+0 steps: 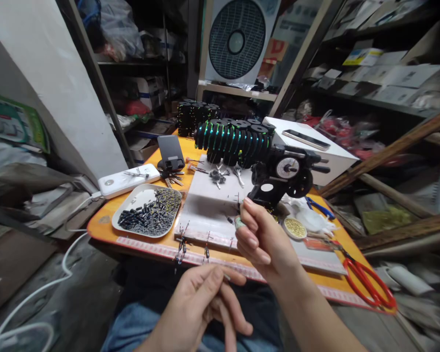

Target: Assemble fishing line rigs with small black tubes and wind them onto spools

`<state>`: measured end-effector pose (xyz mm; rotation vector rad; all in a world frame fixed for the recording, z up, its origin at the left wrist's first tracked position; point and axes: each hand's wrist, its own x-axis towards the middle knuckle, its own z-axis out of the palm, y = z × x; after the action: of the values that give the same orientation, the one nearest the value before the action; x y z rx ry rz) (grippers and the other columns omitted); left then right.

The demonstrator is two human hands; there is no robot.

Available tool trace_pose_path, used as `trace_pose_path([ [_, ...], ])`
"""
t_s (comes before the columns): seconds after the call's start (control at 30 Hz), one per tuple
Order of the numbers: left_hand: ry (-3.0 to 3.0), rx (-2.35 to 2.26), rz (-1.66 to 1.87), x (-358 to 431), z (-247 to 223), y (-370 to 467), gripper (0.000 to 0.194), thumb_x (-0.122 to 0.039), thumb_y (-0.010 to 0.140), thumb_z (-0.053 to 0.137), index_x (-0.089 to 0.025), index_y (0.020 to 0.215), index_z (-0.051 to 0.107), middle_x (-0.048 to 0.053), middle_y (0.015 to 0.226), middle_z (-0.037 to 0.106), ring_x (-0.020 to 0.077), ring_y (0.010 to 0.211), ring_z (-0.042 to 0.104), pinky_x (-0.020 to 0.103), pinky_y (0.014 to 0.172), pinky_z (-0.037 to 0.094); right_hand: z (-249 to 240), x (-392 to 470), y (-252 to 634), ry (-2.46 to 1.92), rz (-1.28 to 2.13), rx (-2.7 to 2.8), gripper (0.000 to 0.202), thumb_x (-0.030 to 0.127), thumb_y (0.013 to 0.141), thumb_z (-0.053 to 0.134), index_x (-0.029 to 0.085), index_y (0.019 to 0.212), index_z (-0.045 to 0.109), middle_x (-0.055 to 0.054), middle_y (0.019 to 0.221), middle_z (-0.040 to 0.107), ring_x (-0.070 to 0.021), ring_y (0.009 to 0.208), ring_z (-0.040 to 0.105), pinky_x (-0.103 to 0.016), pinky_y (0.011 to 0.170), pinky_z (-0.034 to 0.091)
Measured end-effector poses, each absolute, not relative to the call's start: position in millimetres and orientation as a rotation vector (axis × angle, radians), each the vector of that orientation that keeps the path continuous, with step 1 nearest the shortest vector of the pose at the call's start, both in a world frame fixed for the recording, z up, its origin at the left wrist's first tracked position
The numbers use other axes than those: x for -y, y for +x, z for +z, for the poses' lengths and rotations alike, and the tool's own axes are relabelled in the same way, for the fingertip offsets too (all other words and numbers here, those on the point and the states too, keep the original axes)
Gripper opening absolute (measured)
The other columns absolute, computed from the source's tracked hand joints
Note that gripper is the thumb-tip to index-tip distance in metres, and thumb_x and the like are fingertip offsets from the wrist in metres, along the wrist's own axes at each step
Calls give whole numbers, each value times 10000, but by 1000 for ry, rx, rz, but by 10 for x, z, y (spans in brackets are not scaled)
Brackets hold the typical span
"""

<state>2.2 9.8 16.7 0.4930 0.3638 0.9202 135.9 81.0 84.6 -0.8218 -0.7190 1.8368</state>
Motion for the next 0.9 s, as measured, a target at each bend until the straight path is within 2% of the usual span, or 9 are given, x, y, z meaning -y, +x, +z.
trace_pose_path([
  [0.27, 496, -205, 903, -92, -40, 6, 375, -319, 1002, 410, -58, 1019, 679, 167, 775, 782, 192, 627, 757, 209, 535, 583, 835, -827, 1441, -805, 1868, 809, 466, 490, 792, 683, 190, 566, 407, 87, 377, 470, 6, 224, 200, -91, 235, 143],
  [0.4, 506, -193, 906, -45, -134, -34, 377, -293, 1011, 384, -63, 960, 678, 188, 778, 779, 183, 630, 758, 182, 523, 563, 751, -771, 1461, -810, 1870, 918, 357, 478, 858, 631, 178, 678, 562, 83, 414, 474, 4, 267, 190, -100, 269, 139],
  [0.47, 516, -216, 901, -23, -165, -62, 366, -314, 1001, 420, -63, 939, 679, 188, 770, 779, 179, 617, 755, 175, 518, 555, 687, -694, 1477, -865, 1843, 1127, 297, 442, 877, 630, 158, 794, 655, 83, 433, 451, -7, 314, 241, -103, 306, 169],
  [0.53, 523, -239, 901, -1, -187, -90, 367, -363, 977, 475, -63, 933, 683, 180, 751, 779, 189, 598, 752, 187, 508, 555, 624, -602, 1495, -951, 1748, 1464, 258, 403, 878, 642, 153, 904, 698, 61, 504, 483, -31, 402, 359, -118, 373, 258],
  [0.6, 532, -265, 894, 22, -193, -121, 385, -407, 955, 509, -66, 932, 688, 163, 724, 778, 196, 578, 747, 199, 501, 555, 573, -522, 1511, -1018, 1604, 1780, 227, 376, 876, 644, 167, 933, 710, 12, 650, 574, -68, 537, 484, -156, 470, 361],
  [0.67, 542, -293, 878, 50, -180, -163, 403, -443, 940, 527, -75, 938, 691, 147, 706, 778, 191, 571, 743, 192, 497, 545, 536, -469, 1521, -1030, 1523, 1911, 214, 372, 880, 635, 172, 899, 709, -27, 783, 620, -101, 647, 549, -196, 551, 426],
  [0.73, 565, -366, 843, 88, -150, -220, 406, -463, 931, 542, -86, 960, 688, 135, 714, 778, 162, 578, 734, 174, 523, 528, 502, -436, 1523, -1032, 1537, 1907, 238, 398, 886, 622, 172, 868, 691, -35, 825, 615, -107, 653, 559, -196, 531, 443],
  [0.8, 594, -484, 799, 134, -120, -288, 404, -479, 910, 573, -98, 978, 688, 113, 721, 773, 123, 582, 706, 162, 560, 502, 459, -404, 1516, -1046, 1630, 1800, 268, 438, 895, 600, 175, 885, 649, -21, 803, 588, -91, 578, 542, -171, 440, 421],
  [0.9, 653, -680, 744, 209, -93, -375, 420, -510, 860, 628, -102, 909, 712, 68, 676, 739, 91, 586, 644, 165, 597, 456, 365, -333, 1488, -1024, 1776, 1630, 284, 462, 917, 562, 179, 907, 576, 1, 753, 559, -77, 524, 523, -142, 379, 376],
])
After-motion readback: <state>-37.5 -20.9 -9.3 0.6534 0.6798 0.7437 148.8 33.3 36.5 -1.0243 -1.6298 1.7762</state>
